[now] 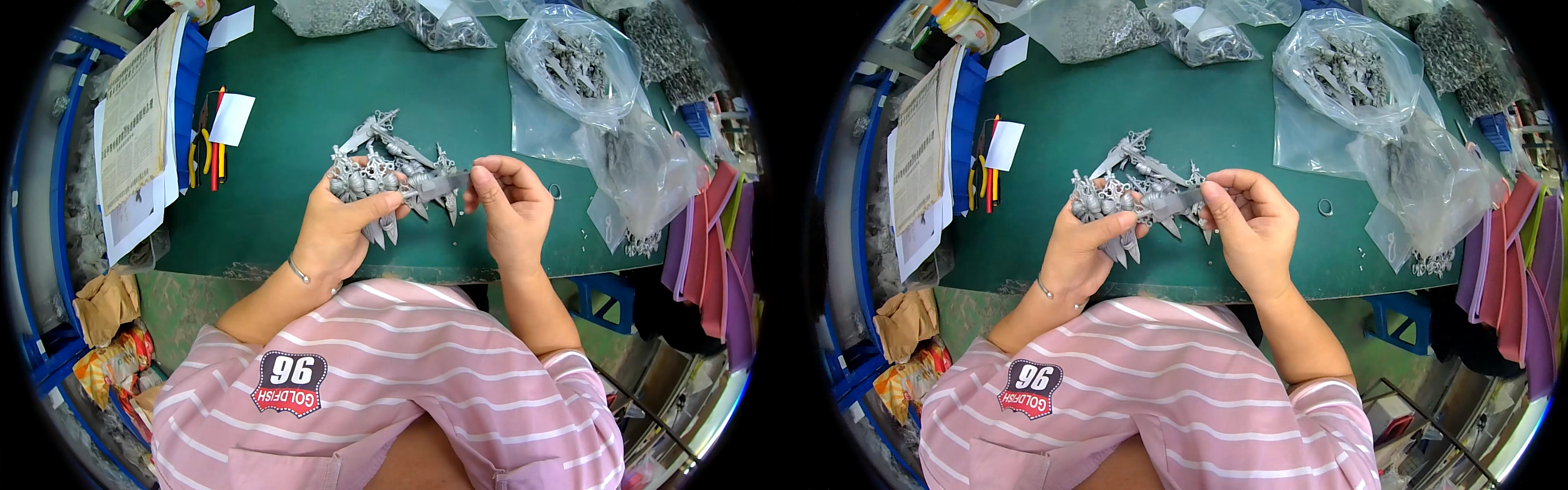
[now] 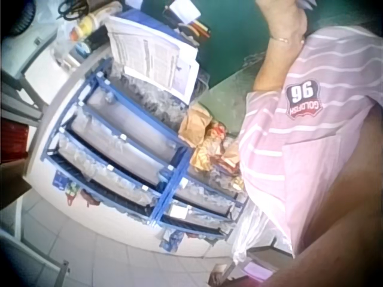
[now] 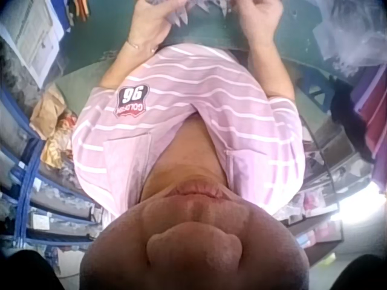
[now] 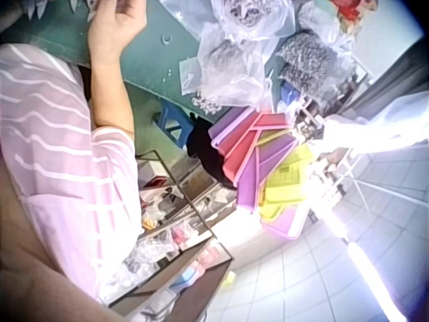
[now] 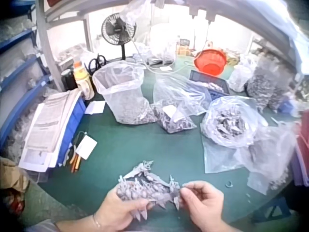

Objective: The person picks up and sorts small metal industrial components from a workspace, handling them one at a time to check their orientation and then placing them into bags on a shelf.

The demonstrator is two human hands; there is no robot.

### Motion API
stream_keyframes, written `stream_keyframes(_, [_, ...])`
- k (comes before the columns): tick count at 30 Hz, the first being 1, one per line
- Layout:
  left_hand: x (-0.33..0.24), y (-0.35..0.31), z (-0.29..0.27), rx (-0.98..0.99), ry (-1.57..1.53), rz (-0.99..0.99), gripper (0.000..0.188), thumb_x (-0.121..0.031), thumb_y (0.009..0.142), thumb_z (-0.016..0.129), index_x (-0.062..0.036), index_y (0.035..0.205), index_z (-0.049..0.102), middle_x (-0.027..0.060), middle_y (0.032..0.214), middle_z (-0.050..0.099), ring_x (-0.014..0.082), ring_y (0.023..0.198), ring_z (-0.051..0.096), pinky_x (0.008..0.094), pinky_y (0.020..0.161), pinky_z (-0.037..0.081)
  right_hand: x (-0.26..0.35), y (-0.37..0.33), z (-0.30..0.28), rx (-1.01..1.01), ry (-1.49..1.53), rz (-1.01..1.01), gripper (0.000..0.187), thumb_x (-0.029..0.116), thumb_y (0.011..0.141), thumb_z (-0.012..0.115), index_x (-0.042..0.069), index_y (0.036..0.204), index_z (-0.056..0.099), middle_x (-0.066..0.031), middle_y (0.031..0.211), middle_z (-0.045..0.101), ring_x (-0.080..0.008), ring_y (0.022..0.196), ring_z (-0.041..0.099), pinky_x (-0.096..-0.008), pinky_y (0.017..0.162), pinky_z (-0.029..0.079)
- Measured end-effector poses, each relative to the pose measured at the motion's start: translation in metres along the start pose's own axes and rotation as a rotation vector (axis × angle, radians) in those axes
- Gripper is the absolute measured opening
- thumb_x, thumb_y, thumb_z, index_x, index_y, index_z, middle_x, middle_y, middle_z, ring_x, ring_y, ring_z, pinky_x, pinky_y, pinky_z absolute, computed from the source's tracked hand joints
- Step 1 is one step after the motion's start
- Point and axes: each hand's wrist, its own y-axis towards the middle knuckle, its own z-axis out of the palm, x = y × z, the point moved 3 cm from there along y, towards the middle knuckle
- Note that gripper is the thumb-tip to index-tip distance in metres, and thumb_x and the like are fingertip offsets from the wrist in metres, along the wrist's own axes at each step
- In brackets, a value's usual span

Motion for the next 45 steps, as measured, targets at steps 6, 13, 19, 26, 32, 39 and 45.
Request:
stream_keyframes(6, [0.008,0.007,-0.008,0.104,-0.113,-0.144,0.044,-0.024,0.086,0.061,0.0006,0.118,0.045,0.0131,0.105,0.059,0.0225,0.096,0.06,0.0357,0.079,0.054,0.024,-0.011,0.012,0.171,-0.498,-0.945,0.024,-0.007,0.062,0.069,-0.002,0.085,0.063,-0.0129,0.081,0.063,-0.0256,0.071,0.064,-0.0323,0.062,0.053])
stream_keyframes(13, [0.002,0.008,-0.017,-0.012,-0.083,-0.174,0.019,-0.004,0.08,0.064,-0.0031,0.098,0.058,0.0065,0.086,0.062,0.0172,0.078,0.062,0.0327,0.07,0.054,0.009,-0.028,0.03,0.518,-0.459,-0.768,0.019,0.006,0.067,0.072,0.0,0.082,0.063,-0.0137,0.092,0.063,-0.0282,0.081,0.063,-0.0342,0.069,0.052])
stream_keyframes(19, [-0.009,0.004,-0.009,-0.039,-0.022,-0.034,0.022,-0.003,0.078,0.066,-0.0022,0.099,0.057,0.0072,0.088,0.062,0.0176,0.081,0.062,0.034,0.07,0.054,-0.017,0.01,-0.004,0.189,-1.069,-0.295,0.024,0.01,0.071,0.072,-0.002,0.087,0.058,-0.0121,0.077,0.059,-0.0305,0.069,0.057,-0.0348,0.062,0.047])
stream_keyframes(26, [-0.008,0.005,-0.006,-0.047,-0.006,-0.023,0.023,-0.002,0.078,0.066,-0.0012,0.099,0.057,0.0082,0.089,0.062,0.0182,0.082,0.062,0.035,0.07,0.054,-0.026,0.012,-0.008,0.248,-0.549,0.257,0.029,-0.003,0.07,0.07,-0.002,0.096,0.057,-0.0083,0.081,0.06,-0.015,0.073,0.059,-0.0265,0.067,0.048])
stream_keyframes(32, [-0.006,0.007,-0.007,-0.004,-0.011,-0.041,0.023,-0.002,0.079,0.065,-0.001,0.101,0.056,0.0089,0.09,0.062,0.0185,0.081,0.063,0.0335,0.069,0.054,-0.003,-0.001,-0.005,0.235,-0.045,-0.154,0.036,-0.009,0.072,0.066,-0.004,0.104,0.051,-0.0117,0.091,0.063,-0.0167,0.081,0.061,-0.0258,0.07,0.05])
stream_keyframes(39, [-0.003,0.005,0.0,0.095,0.032,-0.122,0.035,-0.007,0.08,0.065,0.0009,0.111,0.052,0.0106,0.096,0.063,0.0191,0.083,0.064,0.0321,0.069,0.054,0.007,-0.006,-0.005,0.248,-0.055,-0.467,0.032,-0.008,0.071,0.068,-0.002,0.099,0.054,-0.013,0.09,0.065,-0.0191,0.08,0.059,-0.0309,0.072,0.05])
stream_keyframes(45, [0.002,-0.002,0.012,0.196,-0.05,-0.218,0.034,-0.014,0.076,0.073,-0.0005,0.102,0.055,0.0083,0.091,0.063,0.0182,0.08,0.064,0.03,0.066,0.054,0.015,-0.004,0.001,0.197,-0.534,-0.77,0.03,-0.007,0.06,0.07,0.004,0.086,0.061,-0.005,0.09,0.066,-0.0203,0.075,0.056,-0.0307,0.068,0.044])
